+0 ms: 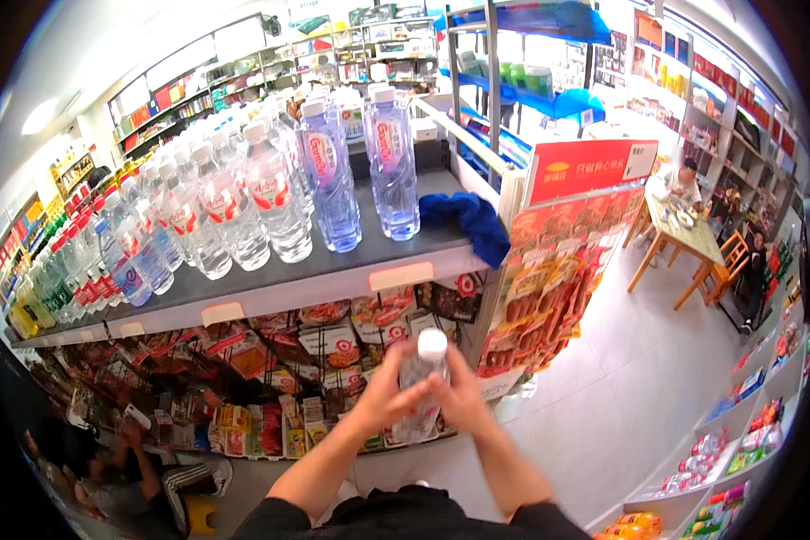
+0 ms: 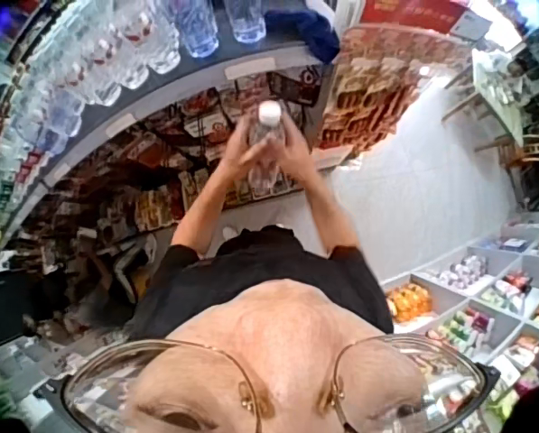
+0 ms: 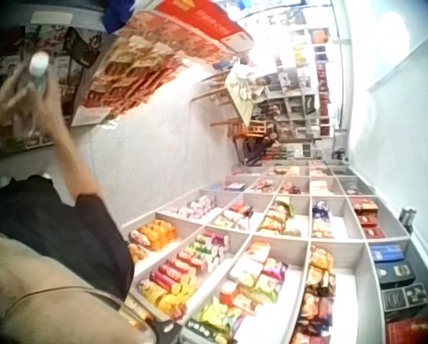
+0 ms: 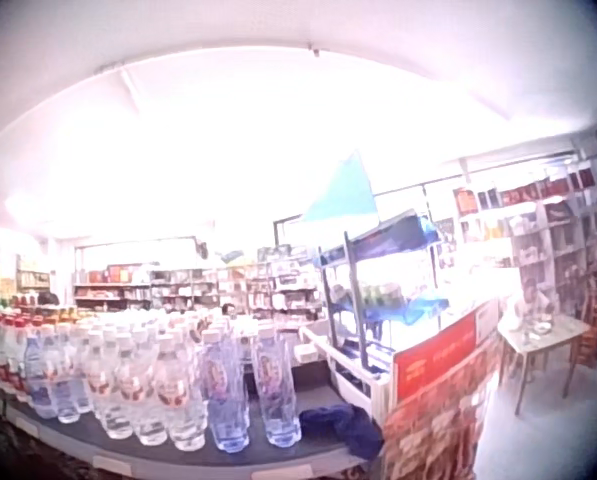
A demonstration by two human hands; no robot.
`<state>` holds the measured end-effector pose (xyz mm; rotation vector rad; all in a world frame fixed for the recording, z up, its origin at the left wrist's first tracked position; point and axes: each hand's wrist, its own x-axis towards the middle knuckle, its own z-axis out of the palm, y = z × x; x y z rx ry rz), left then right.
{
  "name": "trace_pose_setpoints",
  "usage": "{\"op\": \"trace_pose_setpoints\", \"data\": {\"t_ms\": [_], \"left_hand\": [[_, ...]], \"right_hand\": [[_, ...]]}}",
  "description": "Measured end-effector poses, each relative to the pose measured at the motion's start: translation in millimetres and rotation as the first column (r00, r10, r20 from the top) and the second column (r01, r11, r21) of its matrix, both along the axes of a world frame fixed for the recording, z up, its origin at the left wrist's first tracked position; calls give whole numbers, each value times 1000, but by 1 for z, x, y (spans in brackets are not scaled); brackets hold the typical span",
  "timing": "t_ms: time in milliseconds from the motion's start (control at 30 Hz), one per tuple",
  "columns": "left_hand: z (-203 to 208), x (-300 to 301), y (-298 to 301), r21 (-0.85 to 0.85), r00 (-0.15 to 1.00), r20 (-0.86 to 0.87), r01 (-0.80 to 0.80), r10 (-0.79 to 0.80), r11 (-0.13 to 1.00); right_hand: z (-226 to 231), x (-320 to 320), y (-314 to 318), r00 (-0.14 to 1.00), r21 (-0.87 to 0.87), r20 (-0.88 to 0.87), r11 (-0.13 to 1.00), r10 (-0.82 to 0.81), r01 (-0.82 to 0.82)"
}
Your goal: The person wipes a shelf with a blue cloth and places several water bottles from a lower area onto the upper shelf in a grocery store.
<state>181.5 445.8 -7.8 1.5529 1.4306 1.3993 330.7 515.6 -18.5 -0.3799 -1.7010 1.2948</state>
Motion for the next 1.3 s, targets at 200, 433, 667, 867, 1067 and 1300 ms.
{"op": "trace_pose_setpoints", "data": {"t_ms": [200, 433, 667, 867, 1067, 1300], "left_hand": [[-96, 23, -67, -269, 998, 41, 58, -48, 961], [-113, 7, -108, 25, 980, 112, -168, 165, 985], [-104, -35, -150, -118, 968, 58, -235, 243, 965], [-103, -89, -193, -67, 943, 144, -294, 301, 954], [-62, -162, -220, 16, 934, 169, -323, 316, 946], [32, -254, -228, 282, 928, -80, -328, 363, 901]], "right_hand": [[-78, 12, -73, 999, -517, -33, 854, 41, -53], [-78, -20, -84, 983, -297, 75, 945, 170, -141], [-28, -77, -84, 972, -172, -8, 958, 234, -231], [0, -154, -121, 931, -140, -162, 926, 327, -350], [62, -226, -126, 984, 469, 54, 866, 169, -174], [168, -296, -145, 984, 502, 18, 850, 175, -161]]}}
